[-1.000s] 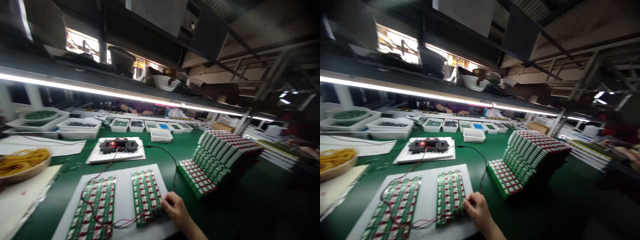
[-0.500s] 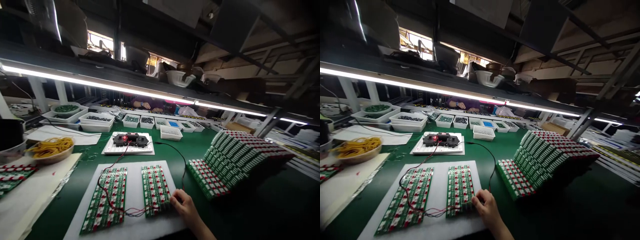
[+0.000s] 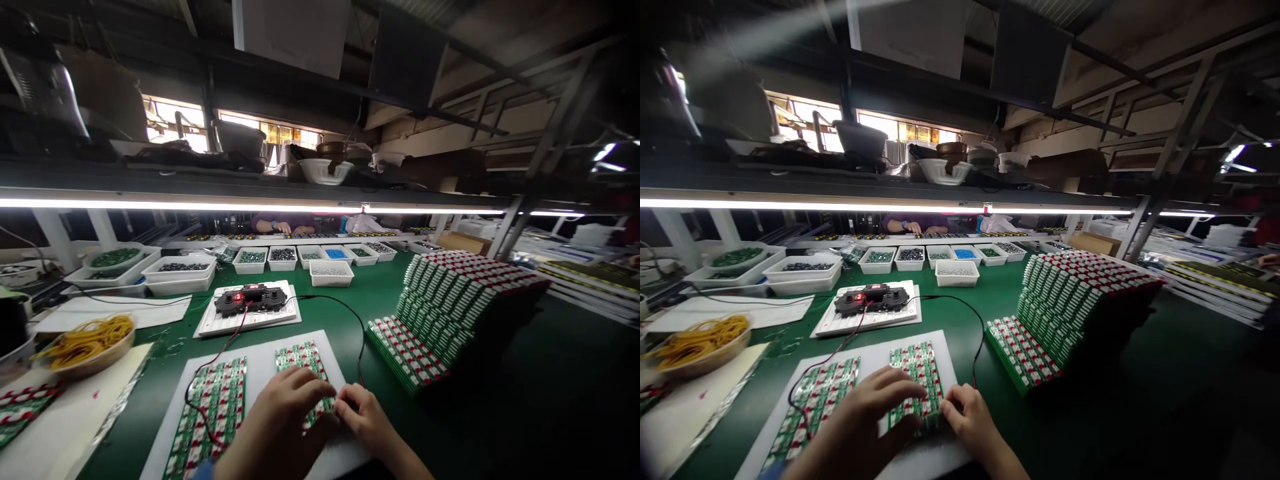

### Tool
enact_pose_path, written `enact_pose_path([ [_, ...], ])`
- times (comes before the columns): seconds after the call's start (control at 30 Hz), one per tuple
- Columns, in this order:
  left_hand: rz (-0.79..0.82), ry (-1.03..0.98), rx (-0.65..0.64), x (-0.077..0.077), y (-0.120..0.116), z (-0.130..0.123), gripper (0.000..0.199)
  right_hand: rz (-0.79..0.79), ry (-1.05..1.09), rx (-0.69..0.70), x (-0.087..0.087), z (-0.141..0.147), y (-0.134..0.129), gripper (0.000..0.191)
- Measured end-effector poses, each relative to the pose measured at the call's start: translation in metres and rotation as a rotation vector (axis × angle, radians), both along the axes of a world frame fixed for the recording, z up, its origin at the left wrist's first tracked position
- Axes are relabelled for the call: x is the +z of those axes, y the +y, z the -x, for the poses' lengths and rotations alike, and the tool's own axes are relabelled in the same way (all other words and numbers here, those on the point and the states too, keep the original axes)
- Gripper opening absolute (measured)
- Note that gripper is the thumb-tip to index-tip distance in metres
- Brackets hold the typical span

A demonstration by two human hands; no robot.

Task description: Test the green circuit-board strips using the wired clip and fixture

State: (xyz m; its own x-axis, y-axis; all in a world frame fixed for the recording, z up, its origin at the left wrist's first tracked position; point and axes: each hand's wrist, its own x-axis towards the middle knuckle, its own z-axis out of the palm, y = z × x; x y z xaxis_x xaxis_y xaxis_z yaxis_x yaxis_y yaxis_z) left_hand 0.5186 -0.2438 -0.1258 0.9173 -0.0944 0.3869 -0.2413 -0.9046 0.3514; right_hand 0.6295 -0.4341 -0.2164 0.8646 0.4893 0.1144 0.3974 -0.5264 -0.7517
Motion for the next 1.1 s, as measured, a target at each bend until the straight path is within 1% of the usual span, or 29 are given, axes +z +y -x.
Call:
enact_pose_path([
  [0.03,-0.027,0.050,-0.037,-0.005,-0.007,-0.008,0.017,0.005,0.003,0.010,0.000,0.000,-0.001,0.028],
  [0.07,-0.056,0.095,-0.059,-0.015,-0.013,-0.014,0.020,0.010,0.004,0.021,-0.001,-0.001,-0.001,0.029],
  [0.1,-0.092,0.151,-0.084,-0.028,-0.019,-0.019,0.024,0.013,0.004,0.029,-0.002,-0.002,-0.002,0.031],
  [0.17,-0.116,0.103,-0.007,-0.063,-0.025,-0.028,0.036,0.015,0.008,0.037,-0.004,-0.002,-0.003,0.034],
  [0.23,-0.139,0.059,-0.040,-0.099,-0.025,-0.034,0.039,0.014,0.020,0.033,-0.004,-0.003,-0.004,0.035],
  [0.27,-0.124,0.005,-0.018,-0.114,-0.023,-0.037,0.037,0.014,0.028,0.035,-0.005,-0.003,-0.004,0.034],
  [0.3,-0.114,-0.037,-0.017,-0.125,-0.021,-0.039,0.036,0.018,0.036,0.041,-0.005,-0.003,-0.004,0.033],
  [0.33,-0.106,-0.068,-0.022,-0.133,-0.019,-0.041,0.034,0.022,0.042,0.050,-0.005,-0.003,-0.004,0.033],
  [0.37,-0.095,-0.085,-0.024,-0.137,-0.018,-0.042,0.032,0.025,0.045,0.053,-0.005,-0.004,-0.004,0.032],
  [0.4,-0.088,-0.084,-0.035,-0.139,-0.017,-0.043,0.031,0.026,0.045,0.052,-0.006,-0.004,-0.004,0.032],
  [0.47,-0.082,-0.049,-0.057,-0.136,-0.018,-0.043,0.028,0.019,0.041,0.040,-0.009,-0.005,-0.004,0.032],
  [0.57,-0.082,0.040,-0.080,-0.128,-0.024,-0.042,0.026,-0.003,0.050,0.046,-0.014,-0.007,-0.005,0.031],
  [0.67,-0.077,0.134,-0.060,-0.117,-0.030,-0.040,0.023,-0.034,0.063,0.052,-0.014,-0.007,-0.006,0.030],
  [0.77,-0.118,0.186,-0.037,-0.102,-0.035,-0.037,0.022,-0.055,0.063,0.032,-0.008,-0.004,-0.006,0.030],
  [0.9,-0.164,0.240,-0.043,-0.081,-0.038,-0.032,0.026,-0.069,0.088,0.033,0.006,0.001,-0.005,0.025],
  [1.0,-0.137,0.274,-0.054,-0.071,-0.037,-0.032,0.026,-0.104,0.113,0.030,0.015,0.002,-0.004,0.026],
  [1.1,-0.083,0.299,-0.056,-0.062,-0.033,-0.032,0.027,-0.172,0.171,0.049,0.022,0.002,-0.002,0.028],
])
